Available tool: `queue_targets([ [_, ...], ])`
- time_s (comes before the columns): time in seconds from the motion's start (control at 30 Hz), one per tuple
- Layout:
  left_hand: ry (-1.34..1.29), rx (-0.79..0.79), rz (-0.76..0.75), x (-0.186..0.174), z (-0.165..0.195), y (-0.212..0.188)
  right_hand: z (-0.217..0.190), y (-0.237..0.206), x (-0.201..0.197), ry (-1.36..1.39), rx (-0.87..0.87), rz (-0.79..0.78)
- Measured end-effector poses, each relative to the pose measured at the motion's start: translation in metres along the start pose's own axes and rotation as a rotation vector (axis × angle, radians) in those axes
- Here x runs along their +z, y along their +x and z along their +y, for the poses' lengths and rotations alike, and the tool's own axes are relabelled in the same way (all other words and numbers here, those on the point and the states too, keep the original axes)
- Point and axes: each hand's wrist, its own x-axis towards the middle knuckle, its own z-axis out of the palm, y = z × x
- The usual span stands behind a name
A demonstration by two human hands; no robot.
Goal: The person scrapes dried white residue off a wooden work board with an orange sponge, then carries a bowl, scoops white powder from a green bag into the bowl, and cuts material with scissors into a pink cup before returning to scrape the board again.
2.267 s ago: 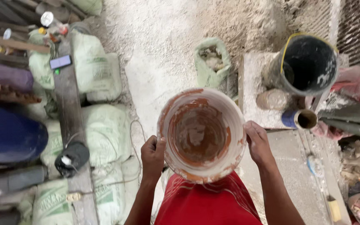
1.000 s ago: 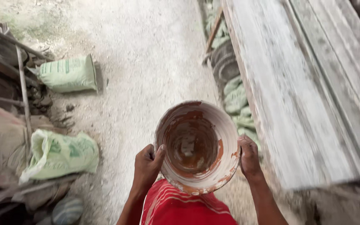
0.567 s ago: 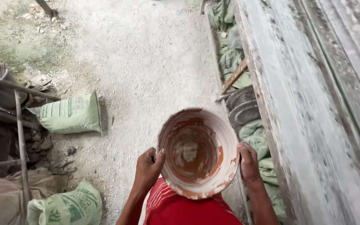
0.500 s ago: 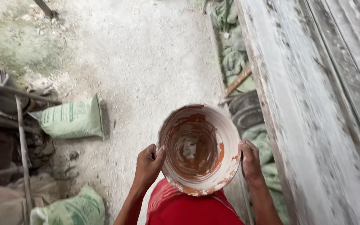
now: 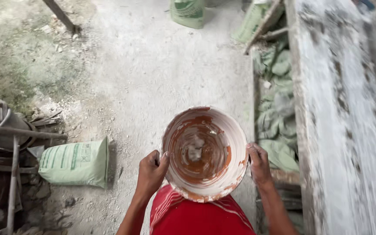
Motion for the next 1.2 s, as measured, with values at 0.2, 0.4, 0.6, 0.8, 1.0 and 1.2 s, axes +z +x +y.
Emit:
queue_targets([
  [0.2,-0.105,-0.051,0.086,-0.004,0.029,0.184,-0.022,0.224,0.056,-0.020,0.024,-0.119],
  [0.4,-0.203,-0.075,-0.004,-0.020,0.033,0.400,-0.002,0.411,0.117,-0.070,0.080,-0.081],
  [0.6,-0.028,-0.012,-0.087,-0.045,0.102,0.594,-0.039,0.566,0.174,-0.012,0.009,0.032],
  [0.8,0.056,0.071,-0.178,-0.049,0.153,0.789,-0.063,0.721,0.218,-0.003,0.011,0.168],
  [1.0,0.073,0.006,-0.267,-0.020,0.192,0.968,-0.072,0.884,0.238,0.018,-0.003,0.254],
  [1.2,0.217,0.010,-0.371,-0.007,0.242,1.111,-0.088,0.998,0.251,0.012,0.003,0.357],
])
